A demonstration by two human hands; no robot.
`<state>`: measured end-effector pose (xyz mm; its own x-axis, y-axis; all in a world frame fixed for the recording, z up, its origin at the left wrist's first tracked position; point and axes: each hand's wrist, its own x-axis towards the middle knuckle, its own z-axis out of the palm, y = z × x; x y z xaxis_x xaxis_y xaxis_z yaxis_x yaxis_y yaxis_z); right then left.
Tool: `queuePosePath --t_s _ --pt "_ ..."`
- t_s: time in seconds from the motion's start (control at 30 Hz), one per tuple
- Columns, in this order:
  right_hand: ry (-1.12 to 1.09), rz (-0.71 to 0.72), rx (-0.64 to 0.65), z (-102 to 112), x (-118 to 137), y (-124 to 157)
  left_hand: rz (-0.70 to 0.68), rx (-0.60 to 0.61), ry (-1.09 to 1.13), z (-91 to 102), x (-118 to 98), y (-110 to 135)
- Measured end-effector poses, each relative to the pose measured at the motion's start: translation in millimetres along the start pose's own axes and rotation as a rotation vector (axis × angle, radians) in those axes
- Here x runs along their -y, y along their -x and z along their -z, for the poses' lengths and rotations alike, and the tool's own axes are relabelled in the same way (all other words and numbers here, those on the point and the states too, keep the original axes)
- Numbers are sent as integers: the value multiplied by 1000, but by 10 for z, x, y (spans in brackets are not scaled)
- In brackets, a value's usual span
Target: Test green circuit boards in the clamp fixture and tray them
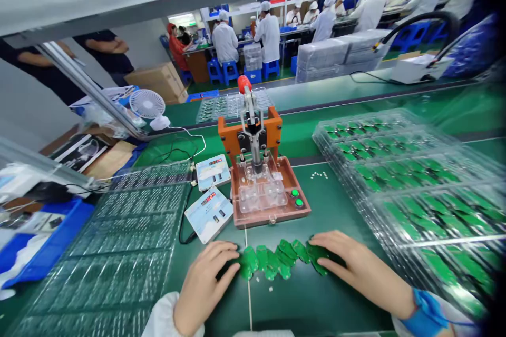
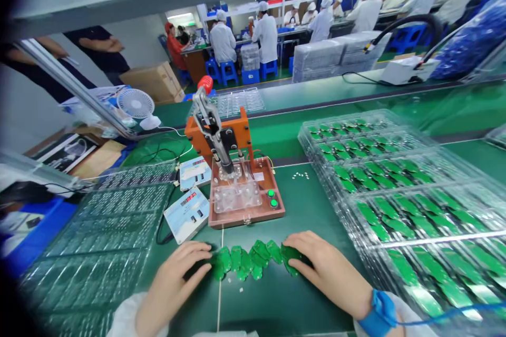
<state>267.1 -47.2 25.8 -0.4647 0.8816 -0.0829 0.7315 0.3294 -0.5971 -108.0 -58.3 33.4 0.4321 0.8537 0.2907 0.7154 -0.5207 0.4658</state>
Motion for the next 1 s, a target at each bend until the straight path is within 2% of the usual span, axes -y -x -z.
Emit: queuePosePath --t_s 0.13,0.33,0.5,0.63,0.77,0.9,1.0 --pt "131 67 -99 -100 -34 -5 85 -30 -58 -133 -73 171" --pt "160 111 -202 -155 -79 -9 64 -93 -153 -341 -114 314" --pt "123 80 -247 -148 -71 -26 50 -130 -136 -288 -150 285" --pt "90 134 -350 -96 10 -110 42 -244 -62 -106 -230 -16" --pt "36 217 -460 20 242 -304 -45 -334 -3 -10 -179 -582" --pt "-58 219 -513 108 464 -462 -99 -310 36 -53 -15 -1054" --pt "-131 165 -546 131 507 -493 -113 -249 57 -94 65 -1192"
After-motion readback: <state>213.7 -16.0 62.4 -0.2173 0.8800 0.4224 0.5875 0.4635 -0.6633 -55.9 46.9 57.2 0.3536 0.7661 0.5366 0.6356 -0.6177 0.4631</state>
